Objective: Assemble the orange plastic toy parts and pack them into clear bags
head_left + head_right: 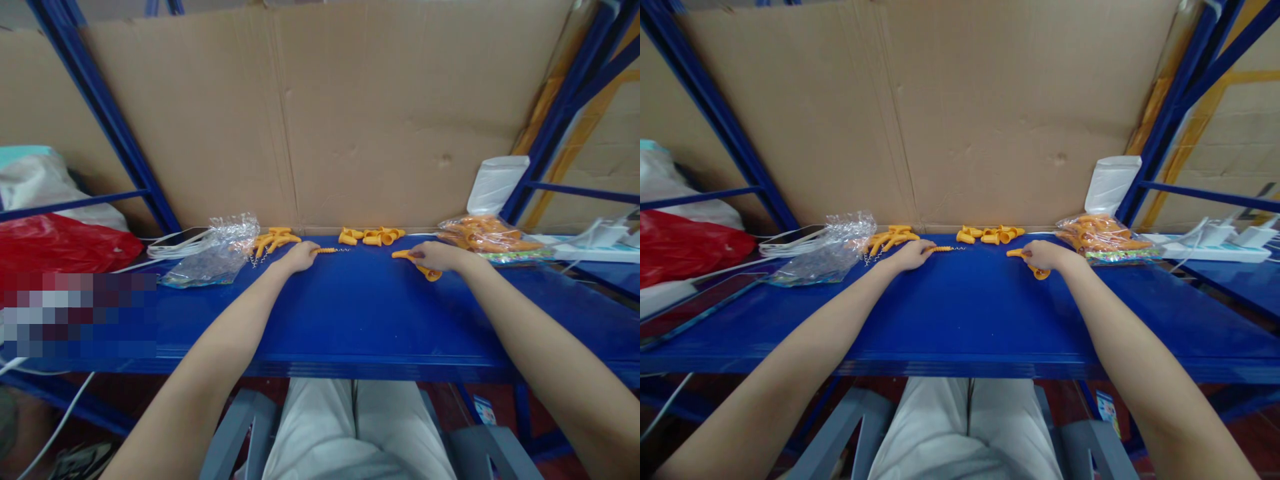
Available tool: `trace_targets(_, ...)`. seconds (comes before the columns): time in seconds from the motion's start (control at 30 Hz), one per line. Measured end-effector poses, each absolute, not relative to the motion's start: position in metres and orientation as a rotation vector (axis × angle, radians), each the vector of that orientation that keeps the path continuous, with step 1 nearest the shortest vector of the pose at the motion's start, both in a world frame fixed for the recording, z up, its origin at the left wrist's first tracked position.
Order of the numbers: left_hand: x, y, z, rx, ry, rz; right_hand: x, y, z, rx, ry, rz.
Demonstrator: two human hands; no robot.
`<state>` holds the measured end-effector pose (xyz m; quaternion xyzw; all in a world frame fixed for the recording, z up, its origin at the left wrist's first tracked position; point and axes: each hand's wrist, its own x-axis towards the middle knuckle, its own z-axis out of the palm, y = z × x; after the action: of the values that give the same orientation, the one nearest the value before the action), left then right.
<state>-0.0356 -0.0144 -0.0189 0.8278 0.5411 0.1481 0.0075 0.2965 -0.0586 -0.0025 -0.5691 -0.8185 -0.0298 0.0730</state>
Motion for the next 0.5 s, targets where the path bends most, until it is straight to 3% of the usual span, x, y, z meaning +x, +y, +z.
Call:
trace_targets(0.17, -0.032, -0.018, -0.013, 2.537, 1.709, 0.479, 0.290, -0.062, -0.001, -1.759, -2.487, -0.108)
trace_targets(0.37, -0.028, -0.014, -0.016, 2.079, 2.084, 0.615, 0.288, -0.066, 0.002, -1.739, -2.489, -0.156)
trace_targets(0.5, -0.025, -0.014, -0.019, 1.978, 2.017, 0.546, 0.284, -0.068, 0.004, -1.770, -2.488, -0.153)
